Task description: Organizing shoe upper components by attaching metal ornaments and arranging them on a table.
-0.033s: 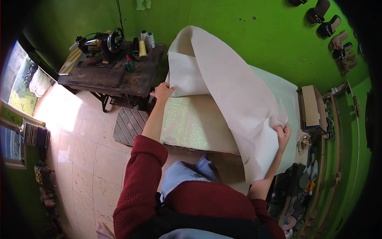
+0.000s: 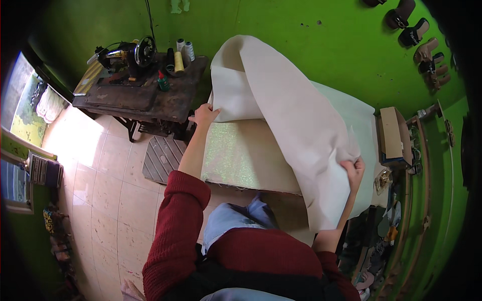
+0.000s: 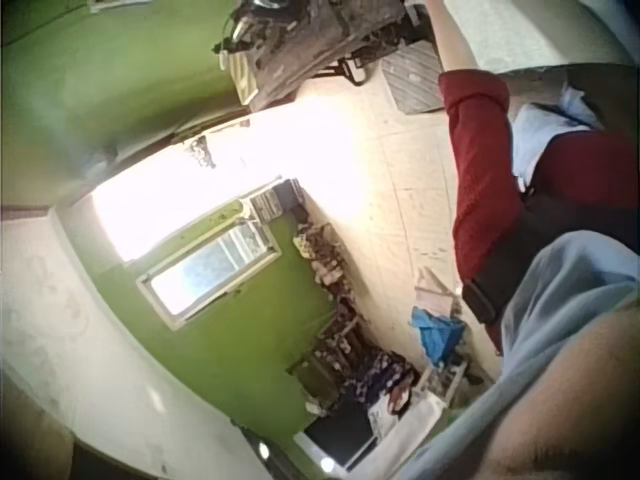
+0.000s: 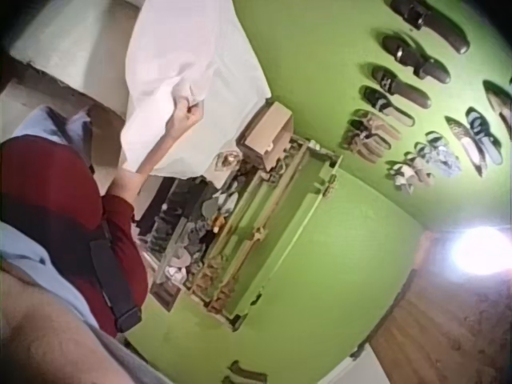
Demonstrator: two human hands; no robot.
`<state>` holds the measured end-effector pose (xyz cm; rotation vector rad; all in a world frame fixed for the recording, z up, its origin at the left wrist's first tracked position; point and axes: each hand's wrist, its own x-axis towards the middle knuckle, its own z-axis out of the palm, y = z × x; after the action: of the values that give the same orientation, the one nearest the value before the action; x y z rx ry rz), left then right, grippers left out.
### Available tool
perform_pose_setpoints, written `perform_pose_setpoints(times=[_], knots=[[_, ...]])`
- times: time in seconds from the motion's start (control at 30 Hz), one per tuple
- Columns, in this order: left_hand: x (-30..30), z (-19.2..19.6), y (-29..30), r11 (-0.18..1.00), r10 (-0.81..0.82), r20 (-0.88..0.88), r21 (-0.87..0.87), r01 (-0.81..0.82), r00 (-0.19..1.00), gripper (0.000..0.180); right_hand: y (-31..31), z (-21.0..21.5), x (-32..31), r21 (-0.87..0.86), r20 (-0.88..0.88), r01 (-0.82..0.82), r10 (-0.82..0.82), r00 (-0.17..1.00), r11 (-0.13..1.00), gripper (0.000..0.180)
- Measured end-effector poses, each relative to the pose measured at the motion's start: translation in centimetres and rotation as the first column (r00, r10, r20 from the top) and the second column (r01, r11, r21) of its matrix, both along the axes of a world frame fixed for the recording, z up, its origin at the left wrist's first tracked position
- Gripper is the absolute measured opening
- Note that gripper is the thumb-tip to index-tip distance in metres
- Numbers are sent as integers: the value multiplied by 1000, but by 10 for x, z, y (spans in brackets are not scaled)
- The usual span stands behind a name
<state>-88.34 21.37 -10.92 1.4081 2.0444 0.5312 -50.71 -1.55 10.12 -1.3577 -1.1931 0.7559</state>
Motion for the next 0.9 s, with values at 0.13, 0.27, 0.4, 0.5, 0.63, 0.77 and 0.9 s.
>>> perform_pose_setpoints(times=[0.13,0.27,0.4,0.5,0.63,0.77,0.9], knots=[[-7,-8,10,995,-15,117,101,3,993,44,-10,-10,-65,-168,-98,-468,458,884,868,16],[-18,-10,7,946,47,423,273,-176,905,62,-3,-63,-142,-330,-40,-693,724,688,640,33],[-73,7,-18,990,144,898,-127,-69,416,64,-1,-119,-199,-376,100,-683,761,642,626,32],[-78,39,-67,985,131,933,-161,64,335,66,-6,-153,-224,-498,135,-596,736,663,629,38],[-68,36,-117,982,116,820,-178,57,560,56,-26,-201,-255,-305,298,-647,716,632,699,50],[-73,-21,-144,997,-79,549,45,65,832,45,-40,-197,-265,-487,440,-723,853,282,490,58],[-61,-34,-138,980,-111,536,200,2,837,40,-15,-197,-236,-344,263,-837,900,349,425,43]])
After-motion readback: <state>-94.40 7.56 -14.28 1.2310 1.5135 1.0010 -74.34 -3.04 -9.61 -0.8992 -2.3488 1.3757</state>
